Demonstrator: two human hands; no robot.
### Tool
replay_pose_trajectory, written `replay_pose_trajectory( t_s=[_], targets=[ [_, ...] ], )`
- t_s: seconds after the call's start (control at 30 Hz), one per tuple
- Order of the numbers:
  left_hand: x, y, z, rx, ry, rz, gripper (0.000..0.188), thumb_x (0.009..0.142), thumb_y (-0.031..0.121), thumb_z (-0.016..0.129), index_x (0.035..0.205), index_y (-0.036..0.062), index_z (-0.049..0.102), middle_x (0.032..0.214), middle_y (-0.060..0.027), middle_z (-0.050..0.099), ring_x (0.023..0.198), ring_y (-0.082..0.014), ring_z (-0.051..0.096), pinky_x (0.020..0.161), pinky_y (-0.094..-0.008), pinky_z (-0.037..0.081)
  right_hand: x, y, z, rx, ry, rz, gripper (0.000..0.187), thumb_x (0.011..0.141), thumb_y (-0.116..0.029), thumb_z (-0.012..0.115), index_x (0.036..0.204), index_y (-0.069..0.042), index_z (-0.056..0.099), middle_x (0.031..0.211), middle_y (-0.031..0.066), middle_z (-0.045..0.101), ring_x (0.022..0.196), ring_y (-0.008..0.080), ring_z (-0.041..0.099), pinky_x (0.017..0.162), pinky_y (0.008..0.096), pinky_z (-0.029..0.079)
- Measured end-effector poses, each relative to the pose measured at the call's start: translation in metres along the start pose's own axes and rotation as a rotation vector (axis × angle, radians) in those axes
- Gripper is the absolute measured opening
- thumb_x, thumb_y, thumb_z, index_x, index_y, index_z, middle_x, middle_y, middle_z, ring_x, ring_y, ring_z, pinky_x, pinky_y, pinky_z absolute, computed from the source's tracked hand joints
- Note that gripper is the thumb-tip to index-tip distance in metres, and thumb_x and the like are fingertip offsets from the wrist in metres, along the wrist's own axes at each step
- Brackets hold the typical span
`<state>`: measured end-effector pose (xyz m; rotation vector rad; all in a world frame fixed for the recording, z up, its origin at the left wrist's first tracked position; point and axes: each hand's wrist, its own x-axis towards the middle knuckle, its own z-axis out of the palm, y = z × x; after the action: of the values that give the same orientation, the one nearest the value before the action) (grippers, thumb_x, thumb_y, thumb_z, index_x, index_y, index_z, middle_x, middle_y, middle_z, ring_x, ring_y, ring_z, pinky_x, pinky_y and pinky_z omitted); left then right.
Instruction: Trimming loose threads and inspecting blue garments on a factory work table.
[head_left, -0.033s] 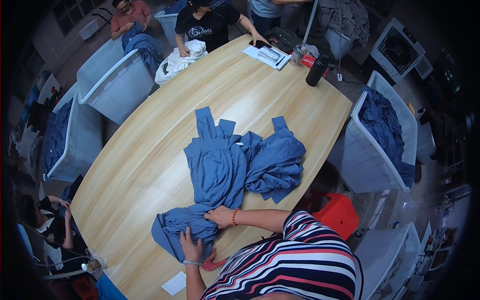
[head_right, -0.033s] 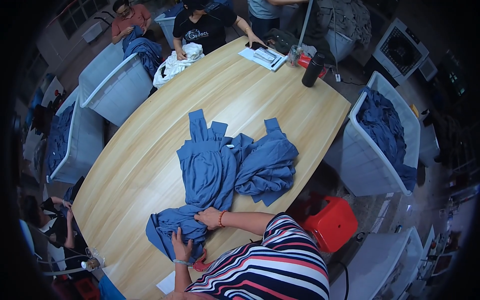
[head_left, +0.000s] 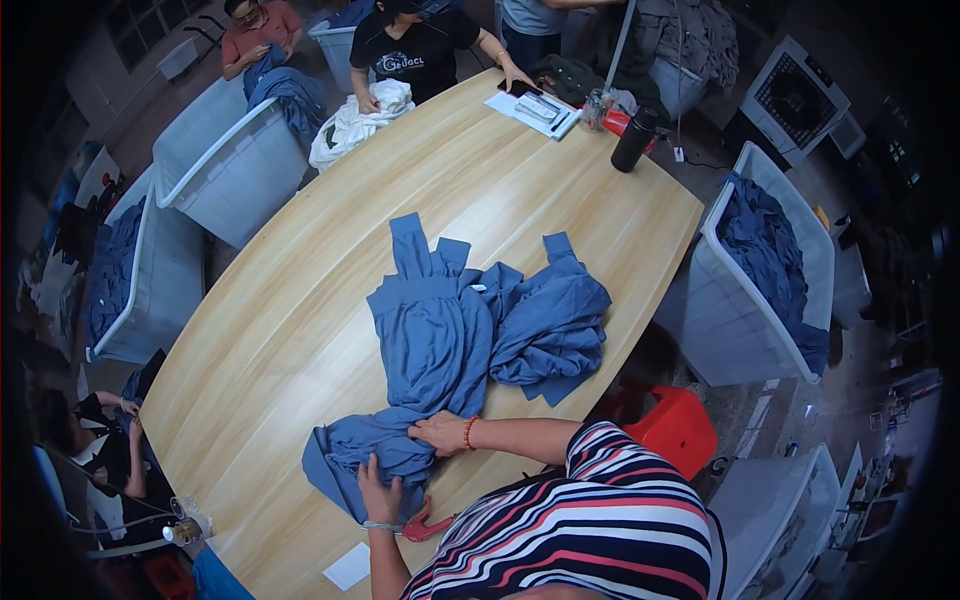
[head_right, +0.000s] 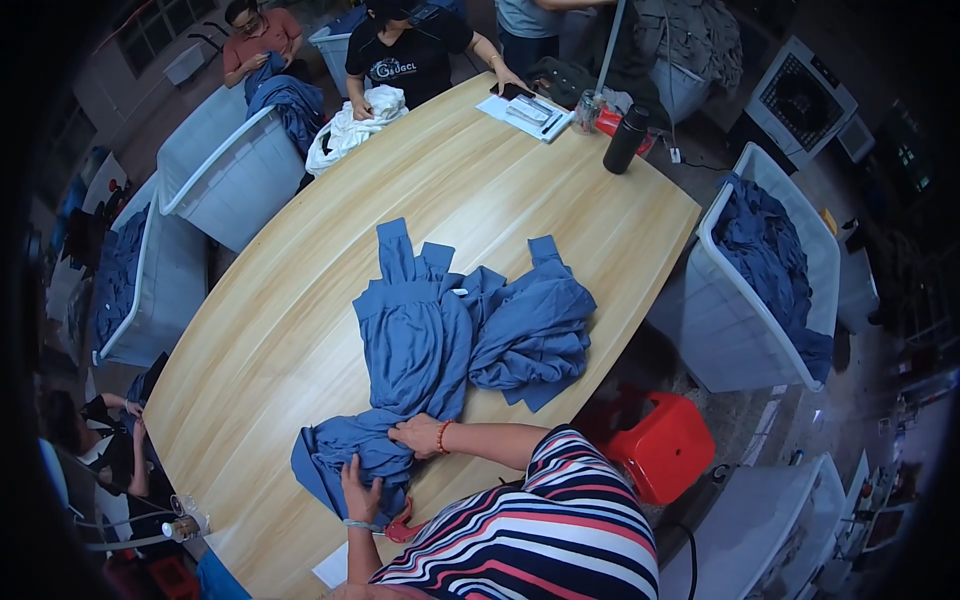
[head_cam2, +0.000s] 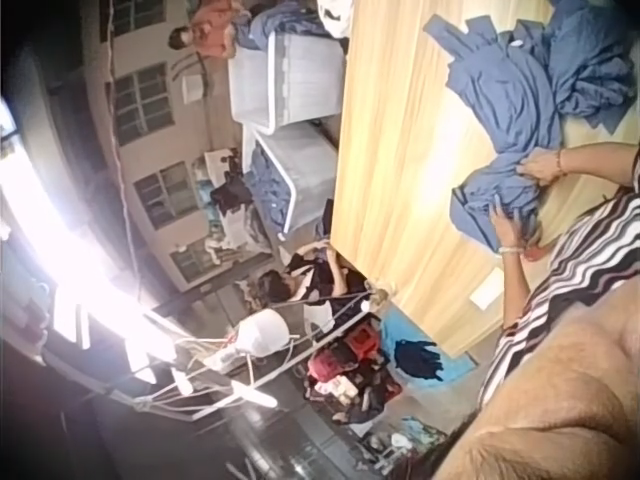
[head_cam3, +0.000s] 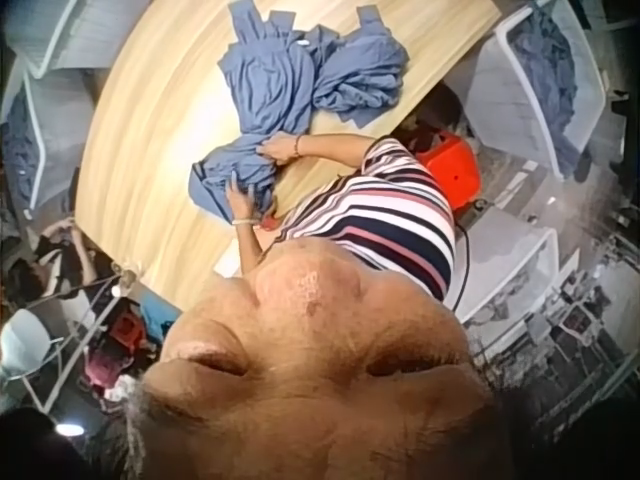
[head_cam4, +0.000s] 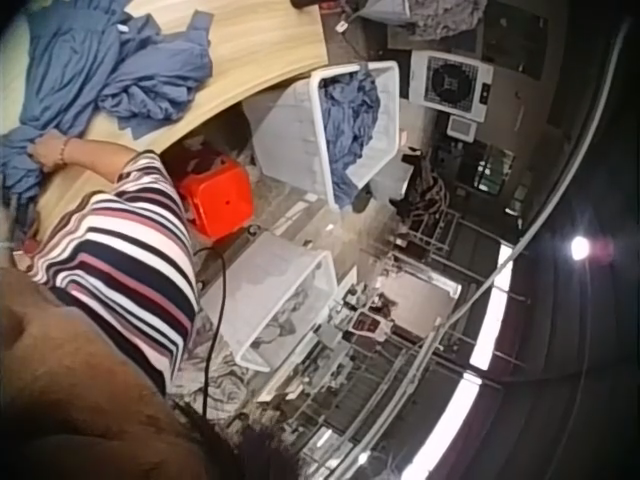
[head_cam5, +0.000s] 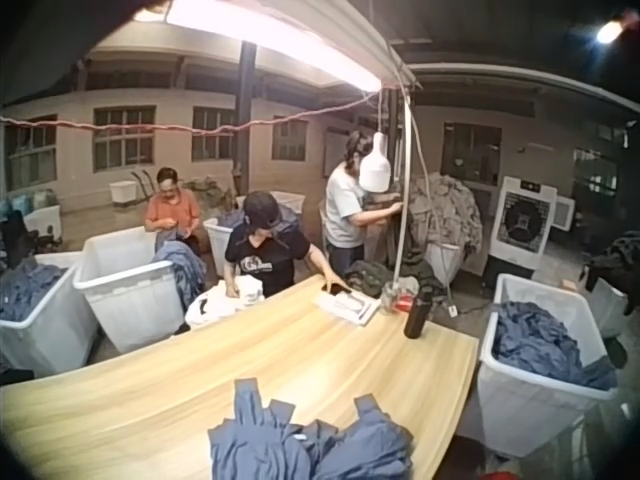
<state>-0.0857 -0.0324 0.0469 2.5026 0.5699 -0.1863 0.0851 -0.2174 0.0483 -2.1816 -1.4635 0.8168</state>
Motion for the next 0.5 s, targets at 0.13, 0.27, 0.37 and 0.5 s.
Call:
replay_pose_trajectory(
  t_s=[0.13, 0.27, 0.37, 0.5],
  targets=[
    [0.011, -0.025, -0.011, -0.523, 0.137, -0.154, 0.061, 0.074, 0.011, 0.067, 0.13, 0.0007, 0.044, 0.129, -0.0214, 0.044, 0.121, -0.0339, 0.04, 0.101, -0.0422, 0.033, -0.001, 0.008, 0.003, 0.054, -0.015, -0.008, 0.066, 0.062, -0.013, 0.077, 0.119, -0.008, 0.043, 0.105, 0.0141, 0.055, 0.098, 0.0325, 0.058, 0.078, 0.0407, 0.047],
    [0.021, -0.08, 0.0, -0.234, 0.524, -0.237, 0.069, 0.072, 0.012, 0.069, 0.134, 0.0035, 0.039, 0.124, -0.0213, 0.046, 0.118, -0.0373, 0.042, 0.098, -0.044, 0.035, -0.001, 0.007, 0.005, 0.066, -0.055, 0.011, 0.065, 0.064, -0.008, 0.071, 0.122, -0.01, 0.043, 0.109, 0.014, 0.054, 0.101, 0.0319, 0.057, 0.082, 0.04, 0.046],
    [0.02, -0.087, 0.002, -0.019, 0.514, -0.334, 0.077, 0.07, 0.014, 0.072, 0.137, 0.0081, 0.034, 0.125, -0.022, 0.045, 0.118, -0.0398, 0.041, 0.098, -0.0458, 0.036, -0.001, 0.01, 0.012, 0.112, -0.032, 0.029, 0.066, 0.061, -0.006, 0.068, 0.122, -0.012, 0.044, 0.111, 0.0151, 0.055, 0.101, 0.0331, 0.057, 0.083, 0.0404, 0.047],
    [0.014, -0.084, -0.005, 0.033, 0.478, -0.48, 0.088, 0.065, 0.02, 0.076, 0.14, 0.0138, 0.029, 0.128, -0.0234, 0.041, 0.119, -0.0415, 0.04, 0.099, -0.048, 0.035, -0.009, -0.003, -0.008, 0.179, 0.028, 0.007, 0.061, 0.063, -0.008, 0.066, 0.121, -0.012, 0.047, 0.11, 0.0146, 0.056, 0.104, 0.0336, 0.055, 0.087, 0.0413, 0.046]
  ],
)
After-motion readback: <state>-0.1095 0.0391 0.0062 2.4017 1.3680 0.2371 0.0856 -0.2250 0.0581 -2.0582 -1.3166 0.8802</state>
